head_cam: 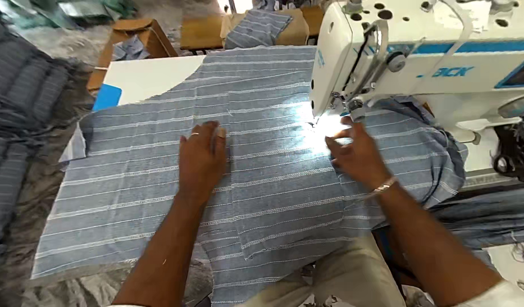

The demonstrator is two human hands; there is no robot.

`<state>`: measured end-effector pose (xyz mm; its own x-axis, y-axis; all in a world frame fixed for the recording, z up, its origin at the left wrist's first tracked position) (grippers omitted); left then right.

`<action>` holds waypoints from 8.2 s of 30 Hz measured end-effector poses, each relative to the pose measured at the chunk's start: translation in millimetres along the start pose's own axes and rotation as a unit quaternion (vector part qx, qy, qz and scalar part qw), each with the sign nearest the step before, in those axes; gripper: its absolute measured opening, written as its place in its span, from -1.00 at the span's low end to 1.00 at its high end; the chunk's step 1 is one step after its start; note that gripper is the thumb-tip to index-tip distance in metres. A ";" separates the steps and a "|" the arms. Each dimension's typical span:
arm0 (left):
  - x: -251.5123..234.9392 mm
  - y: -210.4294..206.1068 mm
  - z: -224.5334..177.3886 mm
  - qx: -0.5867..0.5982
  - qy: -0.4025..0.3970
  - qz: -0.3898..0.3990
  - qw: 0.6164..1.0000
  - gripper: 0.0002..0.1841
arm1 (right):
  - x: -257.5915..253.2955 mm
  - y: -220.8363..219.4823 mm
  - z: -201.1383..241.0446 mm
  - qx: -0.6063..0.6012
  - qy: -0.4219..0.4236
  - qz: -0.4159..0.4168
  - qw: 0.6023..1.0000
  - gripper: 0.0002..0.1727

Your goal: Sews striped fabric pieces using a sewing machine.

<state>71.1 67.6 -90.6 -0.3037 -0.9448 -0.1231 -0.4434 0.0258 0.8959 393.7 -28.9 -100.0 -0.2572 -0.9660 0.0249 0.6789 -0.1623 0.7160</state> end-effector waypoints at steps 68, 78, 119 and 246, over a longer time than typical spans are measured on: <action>-52.2 -36.9 -42.2 -0.073 -0.113 0.031 0.990 -0.53 | -24.8 13.2 -10.1 0.104 0.307 0.027 0.946 -0.71; -47.3 -87.7 -132.0 -0.021 -0.243 0.210 0.947 -0.64 | -46.5 -4.3 -5.0 0.171 0.324 0.113 0.924 -0.71; 123.5 -34.3 -146.3 -0.160 -0.001 0.348 0.924 0.02 | -73.5 91.5 -51.3 0.329 0.096 -0.079 0.936 -0.41; -24.2 -113.2 -134.5 -0.109 -0.111 0.158 0.975 -0.11 | 65.9 54.2 -121.7 0.252 0.056 -0.078 0.963 -0.13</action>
<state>242.0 43.6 -131.7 -0.5824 -0.8060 0.1056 -0.1150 0.2103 0.9709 497.2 -125.9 -144.4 -0.2338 -0.9581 -0.1654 0.2108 -0.2160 0.9534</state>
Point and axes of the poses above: each hand's wrist, its own x-axis away from the middle knuckle, its own y-axis out of the back of the hand, z = x × y, the point moved 4 cm from there along -x, towards the middle knuckle, and after that the axes turned 6 degrees about z, right-handed, at the moved point
